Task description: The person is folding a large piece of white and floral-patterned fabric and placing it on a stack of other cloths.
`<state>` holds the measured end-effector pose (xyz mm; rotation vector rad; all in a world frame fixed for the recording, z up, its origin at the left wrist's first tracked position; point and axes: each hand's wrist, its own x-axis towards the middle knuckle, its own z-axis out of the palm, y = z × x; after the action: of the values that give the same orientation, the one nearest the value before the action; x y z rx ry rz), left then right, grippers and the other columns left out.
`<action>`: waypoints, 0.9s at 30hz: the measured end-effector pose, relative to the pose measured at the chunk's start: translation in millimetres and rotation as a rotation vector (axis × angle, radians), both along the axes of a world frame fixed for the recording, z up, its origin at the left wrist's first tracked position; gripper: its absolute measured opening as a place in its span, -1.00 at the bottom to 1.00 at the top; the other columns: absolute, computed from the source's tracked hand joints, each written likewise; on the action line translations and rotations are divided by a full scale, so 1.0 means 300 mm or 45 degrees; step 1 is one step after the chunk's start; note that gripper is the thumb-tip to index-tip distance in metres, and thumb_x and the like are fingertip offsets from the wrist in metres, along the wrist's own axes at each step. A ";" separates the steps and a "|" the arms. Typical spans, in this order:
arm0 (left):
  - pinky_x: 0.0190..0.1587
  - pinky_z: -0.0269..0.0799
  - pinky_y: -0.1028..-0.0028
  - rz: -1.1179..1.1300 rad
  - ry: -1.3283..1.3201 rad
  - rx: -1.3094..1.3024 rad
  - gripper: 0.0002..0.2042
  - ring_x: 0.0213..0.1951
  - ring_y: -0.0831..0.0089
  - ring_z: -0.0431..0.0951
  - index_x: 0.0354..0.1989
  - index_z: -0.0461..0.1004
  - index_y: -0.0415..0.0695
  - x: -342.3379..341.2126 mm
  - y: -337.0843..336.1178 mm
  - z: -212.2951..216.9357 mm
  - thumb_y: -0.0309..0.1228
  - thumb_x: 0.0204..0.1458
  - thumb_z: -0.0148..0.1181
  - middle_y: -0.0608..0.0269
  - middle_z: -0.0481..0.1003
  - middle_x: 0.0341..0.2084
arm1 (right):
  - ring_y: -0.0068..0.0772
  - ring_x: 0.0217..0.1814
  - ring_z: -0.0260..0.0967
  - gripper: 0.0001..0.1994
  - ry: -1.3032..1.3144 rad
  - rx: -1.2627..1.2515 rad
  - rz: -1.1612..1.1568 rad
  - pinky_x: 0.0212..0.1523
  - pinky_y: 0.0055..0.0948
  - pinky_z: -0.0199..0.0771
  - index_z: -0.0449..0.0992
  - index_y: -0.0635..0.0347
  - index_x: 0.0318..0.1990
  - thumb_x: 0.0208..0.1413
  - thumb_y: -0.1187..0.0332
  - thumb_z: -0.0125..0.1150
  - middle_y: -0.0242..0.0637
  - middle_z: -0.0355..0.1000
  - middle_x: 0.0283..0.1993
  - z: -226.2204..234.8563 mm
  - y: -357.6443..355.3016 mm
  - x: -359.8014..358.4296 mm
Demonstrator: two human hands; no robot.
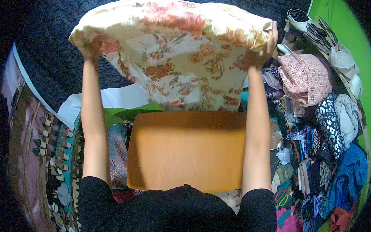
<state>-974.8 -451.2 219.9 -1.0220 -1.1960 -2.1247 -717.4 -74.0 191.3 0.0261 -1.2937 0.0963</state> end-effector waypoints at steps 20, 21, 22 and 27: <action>-0.28 0.31 0.53 0.498 -0.298 -1.056 -0.80 -0.38 0.47 0.42 -0.37 0.39 -0.31 0.765 -0.456 -0.678 -0.52 -0.23 0.04 0.18 0.45 -0.46 | -0.46 -0.17 0.26 -0.73 -1.191 -1.142 0.954 -0.11 -0.52 0.23 0.33 0.33 -0.15 0.06 0.38 -0.20 -0.24 0.30 -0.14 -0.741 -0.093 0.798; -0.28 0.32 0.53 0.399 -0.329 -1.102 -0.79 -0.38 0.45 0.43 -0.34 0.39 -0.30 0.830 -0.483 -0.754 -0.53 -0.22 0.04 0.16 0.44 -0.44 | -0.48 -0.21 0.25 -0.75 -1.246 -1.060 0.852 -0.15 -0.53 0.24 0.27 0.30 -0.11 0.03 0.48 -0.15 -0.24 0.24 -0.10 -0.878 -0.054 0.858; -0.28 0.33 0.51 0.617 -0.426 -1.096 -0.77 -0.38 0.41 0.43 -0.32 0.38 -0.29 0.883 -0.548 -0.939 -0.48 -0.19 0.03 0.15 0.43 -0.41 | -0.52 -0.28 0.24 -0.74 -1.333 -1.453 1.028 -0.22 -0.55 0.26 0.22 0.28 -0.08 0.05 0.47 -0.16 -0.23 0.18 -0.05 -0.920 -0.091 0.874; -0.36 0.39 0.39 -0.571 -1.502 0.011 -0.64 -0.39 0.32 0.41 -0.27 0.35 -0.24 1.147 -0.642 -1.538 -0.18 -0.09 -0.08 0.16 0.39 -0.44 | -0.62 -0.73 0.16 -0.66 -1.683 -1.683 1.167 -0.74 -0.65 0.11 0.45 0.22 -0.42 0.10 0.24 -0.28 -0.44 0.26 -0.69 -1.052 -0.286 0.918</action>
<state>-630.6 -643.8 -241.4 0.1304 -1.4822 -3.2274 -442.1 -159.9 -124.4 -0.6832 -2.1519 2.0013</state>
